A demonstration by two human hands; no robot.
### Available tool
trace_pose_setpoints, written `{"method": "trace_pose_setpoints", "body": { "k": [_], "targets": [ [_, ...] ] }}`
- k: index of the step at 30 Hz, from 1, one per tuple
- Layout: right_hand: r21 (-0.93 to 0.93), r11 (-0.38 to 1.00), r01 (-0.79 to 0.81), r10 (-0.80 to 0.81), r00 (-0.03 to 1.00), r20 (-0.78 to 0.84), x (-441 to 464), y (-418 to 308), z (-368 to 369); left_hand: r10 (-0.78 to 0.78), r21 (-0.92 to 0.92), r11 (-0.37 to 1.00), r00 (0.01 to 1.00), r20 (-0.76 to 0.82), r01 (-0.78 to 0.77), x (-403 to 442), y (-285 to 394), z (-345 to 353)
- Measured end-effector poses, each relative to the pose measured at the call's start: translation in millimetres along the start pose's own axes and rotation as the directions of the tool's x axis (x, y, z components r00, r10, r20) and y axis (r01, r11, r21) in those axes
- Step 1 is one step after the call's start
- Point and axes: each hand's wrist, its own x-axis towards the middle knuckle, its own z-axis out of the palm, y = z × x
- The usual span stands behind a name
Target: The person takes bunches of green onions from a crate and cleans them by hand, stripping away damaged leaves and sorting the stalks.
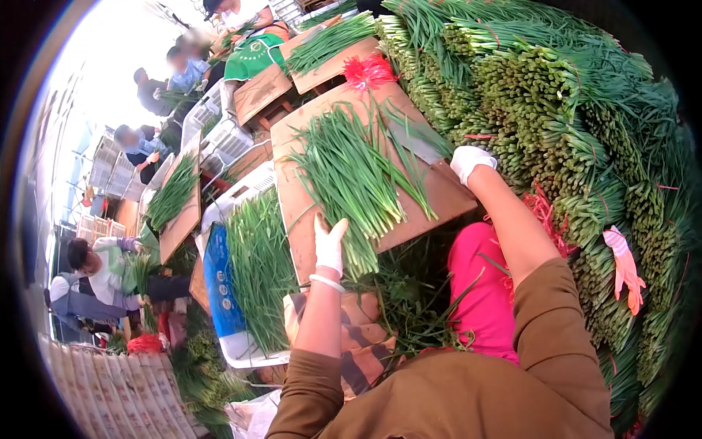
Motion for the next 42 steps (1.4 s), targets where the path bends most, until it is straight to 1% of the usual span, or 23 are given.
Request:
{"method": "trace_pose_setpoints", "body": {
  "k": [2,3,6,8,10,12,13,14,16,18,20,22,23,24,26,28,30,33,36,37,38,40,42],
  "targets": [
    [0.293,0.938,-0.185,0.113,0.963,0.246,-14,-11,-21,-0.002,-0.016,1.0,1.0,0.008,0.002,3,-5,-3],
    [0.352,0.906,-0.236,0.144,0.952,0.269,7,-3,-5,-0.002,-0.025,1.0,1.0,0.011,0.002,5,-8,-4],
    [-0.039,0.999,-0.029,0.026,0.997,-0.075,10,-5,8,0.008,-0.066,0.998,1.0,0.009,-0.007,6,-11,-2],
    [-0.143,0.989,0.043,-0.057,0.994,-0.098,5,-9,-8,0.001,-0.076,0.997,0.999,0.035,0.002,8,-10,-7],
    [-0.107,0.99,0.094,-0.108,0.984,-0.14,-7,-21,-42,0.006,-0.167,0.986,0.997,0.074,0.007,6,-4,-5],
    [-0.209,0.905,0.372,-0.408,0.897,-0.17,16,-16,-58,-0.032,-0.2,0.979,0.995,0.091,0.05,15,-13,-8],
    [0.142,0.942,0.303,-0.301,0.953,-0.037,-32,-40,-94,-0.048,-0.188,0.98,0.997,0.068,0.06,17,-12,-8],
    [0.282,0.92,0.273,-0.286,0.958,0.005,-28,-41,-94,-0.063,-0.177,0.982,0.997,0.043,0.07,19,-11,-8],
    [0.35,0.883,0.314,-0.385,0.91,0.155,-34,-54,-83,-0.123,-0.22,0.967,0.992,0.03,0.126,25,-13,-10],
    [0.287,0.946,0.152,-0.251,0.903,0.349,-27,-64,-67,-0.168,-0.238,0.958,0.986,-0.015,0.16,38,-16,-16],
    [0.164,0.945,0.285,-0.316,0.924,0.214,-8,-66,-46,-0.136,-0.204,0.969,0.991,0.017,0.137,58,-25,-29],
    [0.027,0.897,0.441,-0.441,0.897,0.034,3,-71,-18,-0.204,-0.101,0.973,0.978,0.034,0.207,65,-11,-32],
    [0.087,0.922,0.376,-0.38,0.925,0.024,6,-82,-8,-0.225,-0.052,0.973,0.974,-0.035,0.223,66,-3,-25],
    [0.27,0.9,0.343,-0.326,0.939,-0.106,-12,-95,-4,-0.205,-0.044,0.978,0.979,-0.008,0.204,66,7,-14],
    [0.555,0.753,0.354,-0.335,0.932,-0.141,-10,-128,17,-0.162,-0.035,0.986,0.986,0.049,0.164,64,28,12],
    [0.552,0.76,0.345,-0.328,0.935,-0.132,-15,-161,41,-0.234,0.027,0.972,0.952,0.199,0.233,61,44,27],
    [0.635,0.732,0.246,-0.316,0.949,-0.003,-29,-169,48,-0.295,-0.021,0.95,0.915,0.274,0.313,52,47,30],
    [0.805,0.563,0.186,-0.436,0.894,0.099,-14,-157,82,-0.191,-0.202,0.948,0.946,0.26,0.247,32,43,26],
    [0.969,0.196,0.152,-0.5,0.865,-0.035,-23,-154,96,-0.081,-0.255,0.957,0.972,0.22,0.137,14,55,31],
    [0.921,0.314,0.231,-0.45,0.89,-0.07,-60,-153,45,-0.002,-0.255,0.965,0.977,0.212,0.057,17,61,31],
    [0.909,0.234,0.345,-0.508,0.84,-0.188,-49,-154,45,0.075,-0.237,0.971,0.971,0.228,-0.019,12,87,32],
    [0.919,0.011,0.394,-0.576,0.753,-0.317,-67,-157,1,0.231,-0.229,0.958,0.941,0.246,-0.176,10,133,33],
    [0.879,-0.257,0.402,-0.6,0.646,-0.472,-103,-162,-55,0.424,-0.337,0.88,0.872,0.243,-0.334,5,175,35]
  ]
}}
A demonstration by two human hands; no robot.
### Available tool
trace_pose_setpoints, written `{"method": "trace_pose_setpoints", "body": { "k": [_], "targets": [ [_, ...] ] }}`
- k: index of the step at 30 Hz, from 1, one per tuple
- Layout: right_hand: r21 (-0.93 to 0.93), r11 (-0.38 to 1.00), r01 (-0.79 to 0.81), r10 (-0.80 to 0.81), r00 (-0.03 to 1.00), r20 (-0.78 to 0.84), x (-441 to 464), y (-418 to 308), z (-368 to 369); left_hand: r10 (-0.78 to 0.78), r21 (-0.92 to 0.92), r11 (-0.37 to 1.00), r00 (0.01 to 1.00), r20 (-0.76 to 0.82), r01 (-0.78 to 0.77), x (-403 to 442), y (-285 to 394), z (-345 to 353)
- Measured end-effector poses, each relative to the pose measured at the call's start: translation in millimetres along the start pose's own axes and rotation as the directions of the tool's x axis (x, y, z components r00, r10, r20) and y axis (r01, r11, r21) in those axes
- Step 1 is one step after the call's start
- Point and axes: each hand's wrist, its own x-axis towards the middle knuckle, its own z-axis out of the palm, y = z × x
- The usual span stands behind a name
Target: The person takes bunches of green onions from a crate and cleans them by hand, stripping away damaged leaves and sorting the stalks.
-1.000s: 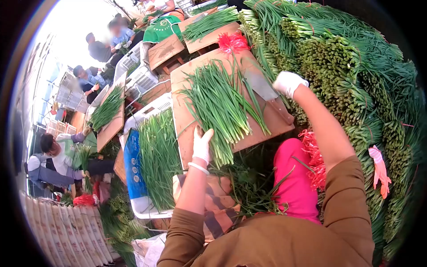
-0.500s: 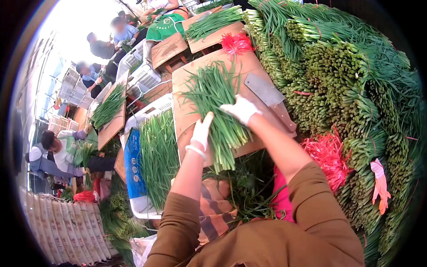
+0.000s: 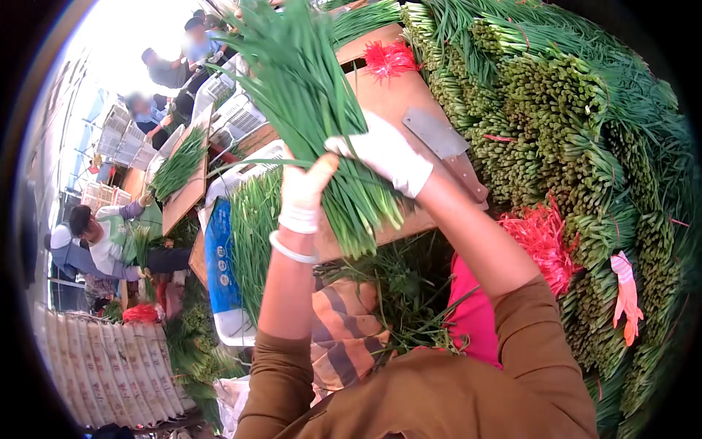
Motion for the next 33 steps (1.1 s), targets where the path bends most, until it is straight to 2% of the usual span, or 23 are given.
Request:
{"method": "trace_pose_setpoints", "body": {
  "k": [1,2,4,6,7,8,9,12,14,15,16,18,19,20,22,23,24,26,28,30,31,32,33],
  "targets": [
    [0.038,0.998,0.049,-0.05,0.998,0.043,4,-23,7,0.077,-0.019,0.997,0.997,0.03,-0.076,4,18,8],
    [-0.084,0.99,0.112,-0.109,0.993,0.038,8,-37,9,0.155,-0.039,0.987,0.986,0.059,-0.153,9,30,10],
    [-0.05,0.995,0.084,-0.079,0.993,0.089,6,-56,13,0.242,0.205,0.938,0.951,0.192,-0.28,24,29,-11],
    [-0.227,0.973,-0.043,0.049,0.999,0.019,-11,-71,17,0.063,0.166,0.98,0.965,0.256,-0.108,14,34,-12],
    [-0.282,0.956,0.082,-0.061,0.995,0.082,-7,-52,10,0.067,0.151,0.982,0.961,0.267,-0.111,10,25,-12],
    [-0.293,0.955,0.038,-0.017,0.997,0.073,-12,-39,0,0.117,0.141,0.977,0.957,0.267,-0.159,9,11,-17],
    [-0.304,0.953,-0.006,0.026,0.998,0.063,-16,-33,-3,0.091,0.227,0.961,0.954,0.286,-0.16,6,3,-20],
    [-0.564,0.819,0.102,-0.053,0.993,0.103,-14,-7,-13,0.004,0.426,0.893,0.949,0.314,-0.145,8,-18,-26],
    [-0.76,0.646,0.071,-0.078,0.997,0.027,-10,-3,-19,0.024,0.649,0.705,0.924,0.382,-0.287,15,-14,-28],
    [-0.664,0.739,0.115,-0.102,0.993,0.059,-5,-15,-16,-0.126,0.345,0.937,0.969,0.212,0.047,21,-11,-16],
    [-0.741,0.661,0.118,-0.116,0.992,0.055,4,-17,-20,-0.053,0.334,0.942,0.978,0.199,-0.017,32,-15,-13],
    [-0.771,0.631,0.078,-0.083,0.996,0.033,22,-31,-26,-0.055,0.27,0.963,0.977,0.204,-0.002,54,-10,-10],
    [-0.775,0.63,0.054,-0.088,0.996,-0.003,33,-36,-29,-0.148,0.234,0.967,0.968,0.202,0.099,62,6,-3],
    [-0.681,0.73,-0.063,0.007,0.996,-0.084,41,-44,-31,-0.214,0.273,0.949,0.958,0.189,0.158,71,16,1],
    [-0.371,0.913,-0.167,0.141,0.985,-0.098,60,-38,-50,-0.163,0.06,0.986,0.975,0.154,0.156,91,-14,0],
    [-0.205,0.94,-0.272,0.238,0.955,-0.179,61,-32,-56,-0.194,0.114,0.976,0.977,0.085,0.183,90,-24,-1],
    [-0.26,0.945,-0.199,0.147,0.967,-0.207,69,-4,-80,-0.261,0.267,0.926,0.964,-0.057,0.267,97,-56,-19],
    [-0.46,0.836,-0.299,0.159,0.934,-0.32,68,41,-127,-0.379,0.353,0.827,0.898,-0.226,0.438,80,-74,-35],
    [-0.636,0.659,-0.403,0.124,0.891,-0.436,66,103,-191,-0.477,0.279,0.792,0.835,-0.274,0.543,56,-97,-62],
    [-0.541,0.747,-0.387,0.17,0.897,-0.407,41,90,-198,-0.522,0.204,0.777,0.79,-0.321,0.596,44,-105,-93],
    [-0.544,0.786,-0.293,0.059,0.912,-0.406,32,81,-197,-0.523,0.168,0.782,0.779,-0.345,0.6,39,-101,-115],
    [-0.641,0.748,-0.174,-0.112,0.918,-0.38,23,64,-182,-0.521,0.134,0.789,0.769,-0.37,0.599,35,-97,-140],
    [-0.702,0.706,-0.096,-0.163,0.942,-0.292,16,50,-169,-0.53,0.126,0.79,0.771,-0.354,0.601,31,-102,-181]
  ]
}}
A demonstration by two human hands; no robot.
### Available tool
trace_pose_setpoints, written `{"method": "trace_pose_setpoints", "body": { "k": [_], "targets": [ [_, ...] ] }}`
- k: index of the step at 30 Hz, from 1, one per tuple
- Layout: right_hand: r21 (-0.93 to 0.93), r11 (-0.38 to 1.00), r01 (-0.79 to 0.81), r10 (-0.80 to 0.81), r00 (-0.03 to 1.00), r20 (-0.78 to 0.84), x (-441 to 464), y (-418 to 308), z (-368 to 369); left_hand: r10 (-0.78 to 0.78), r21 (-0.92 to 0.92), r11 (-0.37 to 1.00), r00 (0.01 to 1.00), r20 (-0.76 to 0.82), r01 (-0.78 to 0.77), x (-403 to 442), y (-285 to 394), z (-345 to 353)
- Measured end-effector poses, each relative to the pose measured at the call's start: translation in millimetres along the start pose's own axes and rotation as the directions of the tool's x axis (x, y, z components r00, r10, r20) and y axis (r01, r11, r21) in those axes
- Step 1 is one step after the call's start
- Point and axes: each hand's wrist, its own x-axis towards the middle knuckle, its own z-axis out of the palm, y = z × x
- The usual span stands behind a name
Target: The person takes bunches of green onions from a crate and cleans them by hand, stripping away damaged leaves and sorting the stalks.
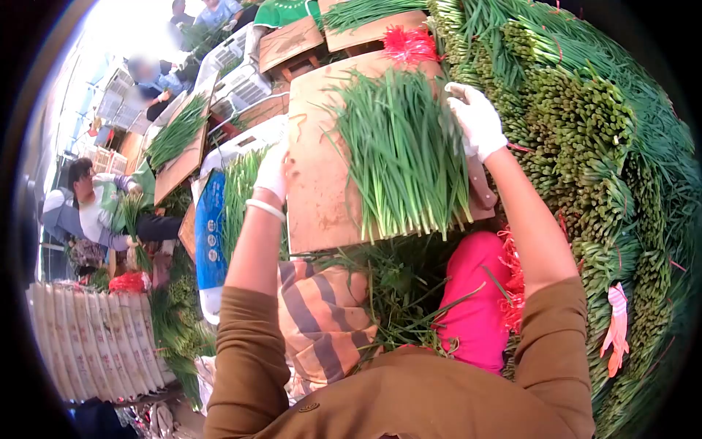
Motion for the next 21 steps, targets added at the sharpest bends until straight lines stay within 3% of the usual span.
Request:
{"method": "trace_pose_setpoints", "body": {
  "k": [2,3,5,7,8,11,12,14,15,16,17,21],
  "targets": [
    [-0.15,0.966,0.209,-0.199,0.977,0.079,-25,-42,5,-0.008,-0.052,0.999,0.993,-0.122,0.001,-14,2,-41],
    [-0.282,0.907,0.314,-0.269,0.945,0.188,-42,-68,12,-0.015,-0.098,0.995,0.967,-0.256,-0.01,-37,15,-50],
    [-0.419,0.765,0.489,-0.236,0.819,0.523,-67,-77,31,-0.013,-0.047,0.999,0.95,-0.313,-0.002,-59,13,-88],
    [-0.46,0.766,0.449,-0.013,0.727,0.687,-81,-64,50,-0.011,0.017,1.0,0.967,-0.253,0.015,-89,9,-121],
    [-0.482,0.795,0.369,0.072,0.731,0.679,-80,-56,50,-0.005,0.037,0.999,0.964,-0.266,0.015,-106,6,-135],
    [-0.554,0.811,0.188,0.092,0.894,0.439,-70,-26,36,-0.02,0.024,0.999,0.948,-0.317,0.029,-162,-6,-172],
    [-0.538,0.811,0.23,0.058,0.883,0.465,-72,-38,31,-0.01,0.031,0.999,0.941,-0.338,0.022,-178,-14,-188],
    [-0.613,0.668,0.423,0.053,0.794,0.606,-86,-50,32,-0.035,-0.074,0.997,0.927,-0.374,0.008,-209,-33,-218],
    [-0.627,0.582,0.518,0.059,0.742,0.668,-91,-56,32,-0.071,-0.099,0.994,0.957,-0.282,0.044,-219,-51,-251],
    [-0.618,0.558,0.554,0.083,0.704,0.706,-100,-61,31,-0.07,-0.08,0.996,0.891,-0.448,0.038,-239,-55,-246],
    [-0.605,0.534,0.591,0.11,0.66,0.743,-109,-65,31,-0.078,-0.114,0.993,0.882,-0.464,0.028,-249,-75,-267],
    [-0.657,0.504,0.561,0.136,0.7,0.701,-124,-46,42,-0.137,-0.171,0.984,0.839,-0.527,0.053,-294,-109,-285]
  ]
}}
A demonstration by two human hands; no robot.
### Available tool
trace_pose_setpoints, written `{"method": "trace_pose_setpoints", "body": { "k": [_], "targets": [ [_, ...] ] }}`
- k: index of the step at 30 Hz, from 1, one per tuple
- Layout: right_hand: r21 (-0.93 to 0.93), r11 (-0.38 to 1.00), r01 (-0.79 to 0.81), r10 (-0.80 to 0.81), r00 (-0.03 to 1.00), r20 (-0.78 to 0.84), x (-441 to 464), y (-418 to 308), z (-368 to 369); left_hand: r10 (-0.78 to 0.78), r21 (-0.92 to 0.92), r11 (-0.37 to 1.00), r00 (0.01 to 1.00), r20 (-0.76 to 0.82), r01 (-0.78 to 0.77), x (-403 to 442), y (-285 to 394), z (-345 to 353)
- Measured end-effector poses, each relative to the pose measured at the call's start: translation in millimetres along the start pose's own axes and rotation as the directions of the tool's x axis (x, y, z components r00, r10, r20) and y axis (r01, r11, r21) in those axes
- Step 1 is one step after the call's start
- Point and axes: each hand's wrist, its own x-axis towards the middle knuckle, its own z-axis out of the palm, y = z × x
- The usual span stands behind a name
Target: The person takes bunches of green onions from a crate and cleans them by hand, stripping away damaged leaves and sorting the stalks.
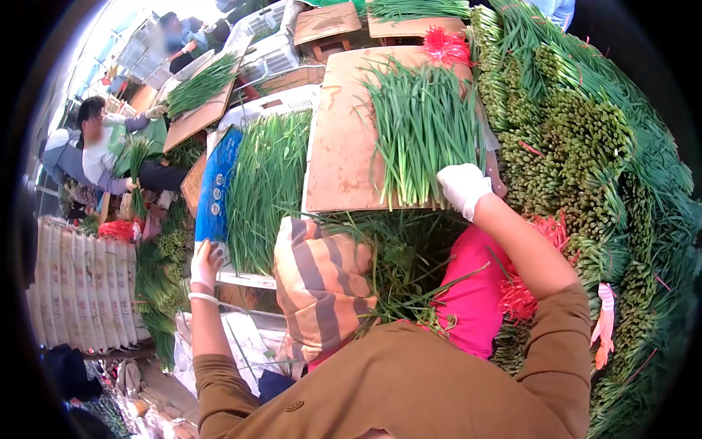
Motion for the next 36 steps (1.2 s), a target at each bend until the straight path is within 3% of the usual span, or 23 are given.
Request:
{"method": "trace_pose_setpoints", "body": {
  "k": [2,3,5,6,8,10,12,13,14,16,18,19,20,21,22,23,24,25,26,30,32,33,36],
  "targets": [
    [0.139,0.988,-0.071,0.072,0.997,-0.002,-5,-3,-7,-0.011,-0.02,1.0,0.998,-0.057,0.01,-17,-10,-10],
    [0.338,0.936,-0.097,0.154,0.977,-0.149,-8,-6,-8,-0.018,-0.059,0.998,0.997,-0.069,0.014,-24,-14,-16],
    [0.747,0.659,-0.089,0.393,0.887,-0.242,-16,-4,-16,-0.001,-0.095,0.995,0.996,-0.09,-0.007,-24,-24,-39],
    [0.816,0.578,0.001,0.44,0.842,-0.313,-15,3,-14,0.002,-0.115,0.993,0.995,-0.101,-0.014,-26,-32,-48],
    [0.856,0.504,0.111,0.334,0.889,-0.313,-20,2,-4,0.049,-0.075,0.995,0.991,-0.123,-0.058,-34,-31,-56],
    [0.65,0.753,0.103,-0.155,0.988,0.023,-42,-28,-32,0.052,-0.069,0.996,0.987,-0.15,-0.063,-38,-27,-57],
    [0.363,0.911,0.195,-0.219,0.975,0.025,-44,-47,-28,0.076,-0.052,0.995,0.984,-0.161,-0.085,-40,-23,-53],
    [0.718,0.696,-0.005,-0.064,0.996,0.068,-42,-50,-37,0.081,-0.089,0.991,0.985,-0.153,-0.096,-35,-26,-55],
    [0.924,0.329,-0.193,0.058,0.981,0.184,-37,-50,-46,0.093,-0.091,0.99,0.982,-0.162,-0.109,-39,-21,-48],
    [0.989,0.11,0.095,0.467,0.874,-0.136,-14,-8,-29,0.115,-0.137,0.981,0.981,-0.155,-0.137,-37,-24,-49],
    [0.973,-0.108,0.206,0.359,0.92,-0.155,-18,1,-33,0.146,-0.098,0.981,0.972,-0.185,-0.166,-29,-33,-54],
    [0.741,0.508,0.439,-0.208,0.897,-0.389,-18,5,-26,0.157,-0.046,0.984,0.965,-0.21,-0.17,-27,-36,-56],
    [0.117,0.662,0.741,-0.724,0.672,-0.156,-20,7,-17,0.17,0.005,0.985,0.958,-0.23,-0.174,-23,-37,-56],
    [0.415,0.792,0.447,-0.561,0.801,0.208,-36,-3,-7,0.252,0.104,0.967,0.942,-0.221,-0.234,-15,-42,-58],
    [0.528,0.849,0.027,-0.387,0.712,0.586,-49,-19,0,0.33,0.203,0.935,0.922,-0.202,-0.29,-3,-50,-59],
    [0.353,0.892,0.281,-0.425,0.789,0.444,-46,-33,6,0.33,0.173,0.937,0.93,-0.161,-0.303,15,-63,-62],
    [0.121,0.868,0.481,-0.494,0.818,0.294,-42,-53,10,0.335,0.309,0.908,0.933,-0.133,-0.282,25,-66,-59],
    [0.151,0.919,0.365,-0.381,0.919,0.1,-34,-108,-35,0.394,0.369,0.865,0.916,-0.076,-0.341,13,-50,-40],
    [0.267,0.881,0.39,-0.388,0.92,-0.061,-17,-123,-34,0.34,0.428,0.856,0.939,-0.042,-0.291,12,-42,-26],
    [0.284,0.824,0.491,-0.442,0.869,-0.222,50,-172,-18,0.12,0.665,0.703,0.964,0.238,-0.252,25,-38,17],
    [0.356,0.838,0.413,-0.361,0.909,-0.207,77,-168,14,0.008,0.861,0.487,0.987,0.163,-0.146,42,-62,33],
    [0.425,0.826,0.369,-0.286,0.926,-0.248,89,-158,33,-0.17,0.92,0.391,0.981,0.098,-0.024,42,-53,42],
    [0.645,0.744,0.175,0.006,0.963,-0.269,105,-136,59,-0.509,0.965,0.182,0.858,-0.073,0.19,44,-46,53]
  ]
}}
